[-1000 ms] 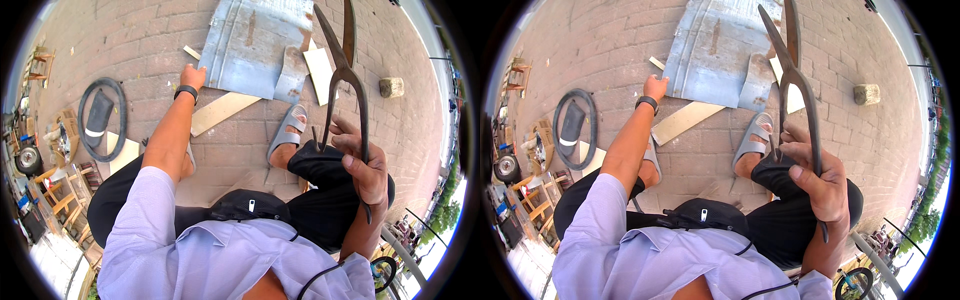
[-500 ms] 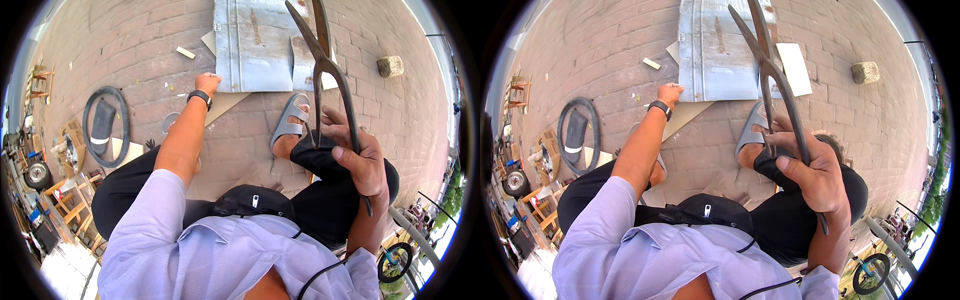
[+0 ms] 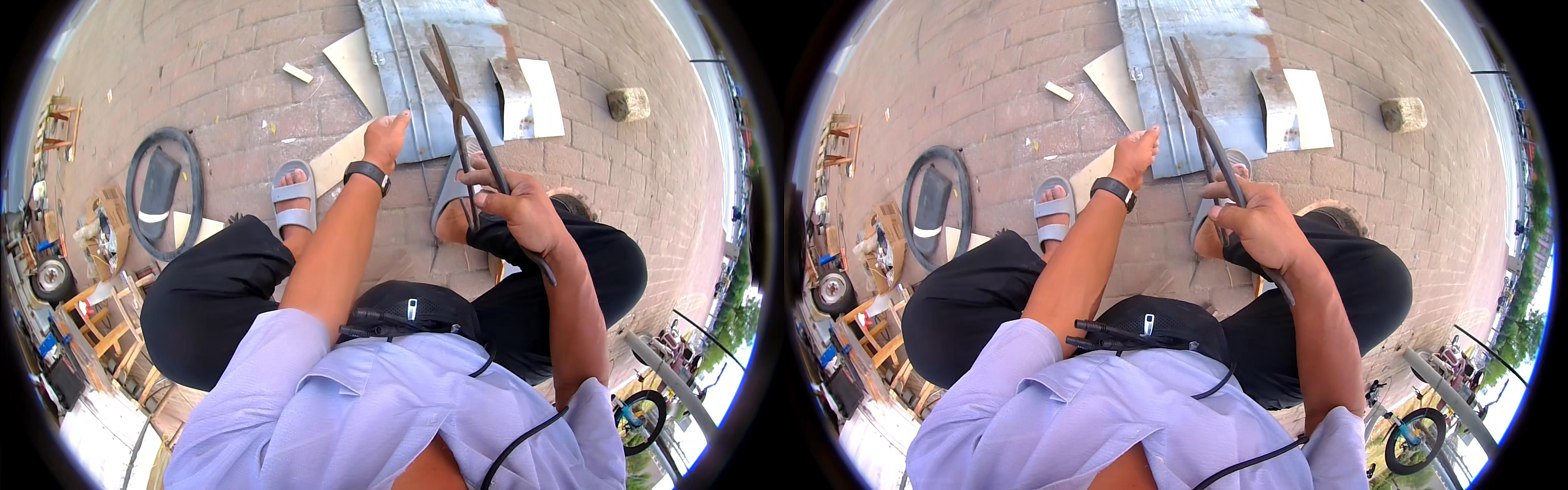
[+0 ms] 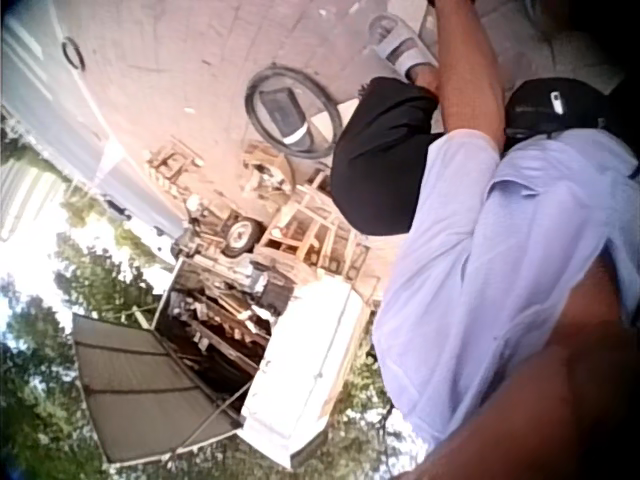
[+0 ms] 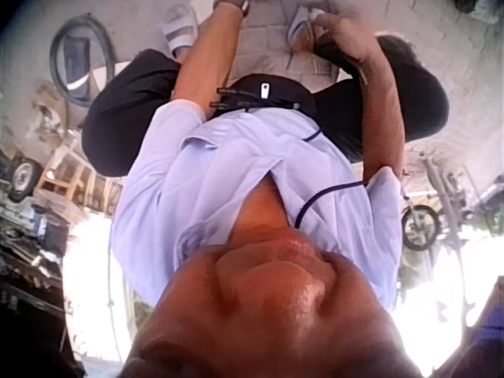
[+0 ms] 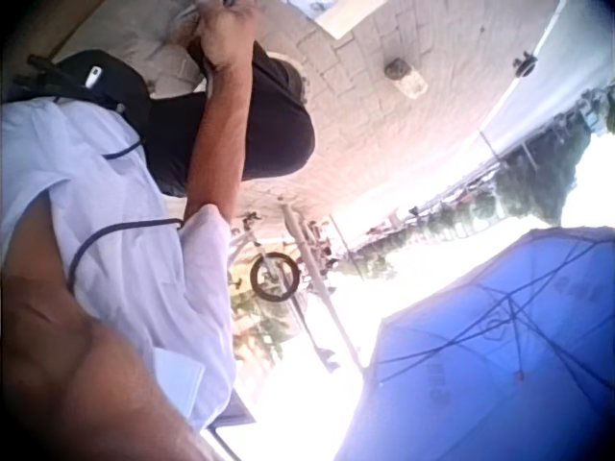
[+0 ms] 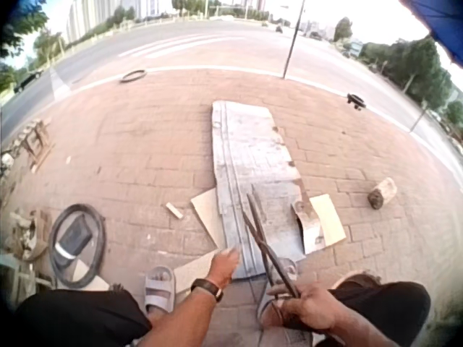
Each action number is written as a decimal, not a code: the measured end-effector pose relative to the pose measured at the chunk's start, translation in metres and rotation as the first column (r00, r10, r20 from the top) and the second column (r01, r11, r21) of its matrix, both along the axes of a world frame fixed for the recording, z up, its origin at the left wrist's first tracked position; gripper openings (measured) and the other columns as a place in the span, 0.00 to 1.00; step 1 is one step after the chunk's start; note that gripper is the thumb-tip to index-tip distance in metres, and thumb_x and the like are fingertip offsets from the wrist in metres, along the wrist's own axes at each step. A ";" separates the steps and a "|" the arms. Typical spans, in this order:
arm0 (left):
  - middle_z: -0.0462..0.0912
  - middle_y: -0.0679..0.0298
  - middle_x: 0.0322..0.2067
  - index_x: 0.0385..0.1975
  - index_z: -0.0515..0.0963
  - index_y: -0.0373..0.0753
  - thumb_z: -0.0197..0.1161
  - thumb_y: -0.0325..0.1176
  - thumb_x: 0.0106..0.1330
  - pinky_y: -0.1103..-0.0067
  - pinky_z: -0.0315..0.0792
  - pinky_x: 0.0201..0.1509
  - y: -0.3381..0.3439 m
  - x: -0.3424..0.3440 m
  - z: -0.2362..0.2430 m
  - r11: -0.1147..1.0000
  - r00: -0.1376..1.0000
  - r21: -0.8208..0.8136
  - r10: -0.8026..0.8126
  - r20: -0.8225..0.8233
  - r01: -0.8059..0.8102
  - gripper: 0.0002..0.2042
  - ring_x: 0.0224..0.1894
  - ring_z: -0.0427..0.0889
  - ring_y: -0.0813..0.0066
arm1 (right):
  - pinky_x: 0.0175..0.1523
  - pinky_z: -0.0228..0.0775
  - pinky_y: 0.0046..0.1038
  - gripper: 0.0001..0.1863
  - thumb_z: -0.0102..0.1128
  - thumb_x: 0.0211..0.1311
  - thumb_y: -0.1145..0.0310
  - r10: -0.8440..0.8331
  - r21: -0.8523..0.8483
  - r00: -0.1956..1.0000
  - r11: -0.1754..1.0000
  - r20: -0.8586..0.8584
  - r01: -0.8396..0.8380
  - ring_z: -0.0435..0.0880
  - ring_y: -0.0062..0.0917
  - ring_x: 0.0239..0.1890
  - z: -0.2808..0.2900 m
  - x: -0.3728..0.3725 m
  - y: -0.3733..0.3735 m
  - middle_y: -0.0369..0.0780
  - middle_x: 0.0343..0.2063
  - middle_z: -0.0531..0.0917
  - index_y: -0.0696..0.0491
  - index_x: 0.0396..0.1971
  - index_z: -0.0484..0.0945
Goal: The person sits on the ground and uses large metal shears to cut a rectangular sheet of galvanized metal. They hold the sheet steady with one hand while operating the shears with the other to trim the edges and separate a smaller piece.
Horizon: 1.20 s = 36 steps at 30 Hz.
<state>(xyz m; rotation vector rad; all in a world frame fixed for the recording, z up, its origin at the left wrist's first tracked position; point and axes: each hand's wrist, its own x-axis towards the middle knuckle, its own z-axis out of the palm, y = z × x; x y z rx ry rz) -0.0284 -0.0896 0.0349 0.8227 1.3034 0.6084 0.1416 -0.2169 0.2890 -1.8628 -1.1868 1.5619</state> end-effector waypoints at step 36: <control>0.85 0.60 0.33 0.40 0.81 0.29 0.66 0.41 0.69 0.78 0.80 0.35 0.127 -0.037 -0.054 1.000 0.965 0.007 -0.005 -0.261 0.007 0.17 0.32 0.84 0.75 | 0.46 0.71 0.22 0.15 0.64 0.63 0.69 -0.329 -0.329 0.896 0.917 -0.299 0.227 0.77 0.18 0.37 -0.262 -0.070 0.094 0.33 0.35 0.83 0.55 0.49 0.84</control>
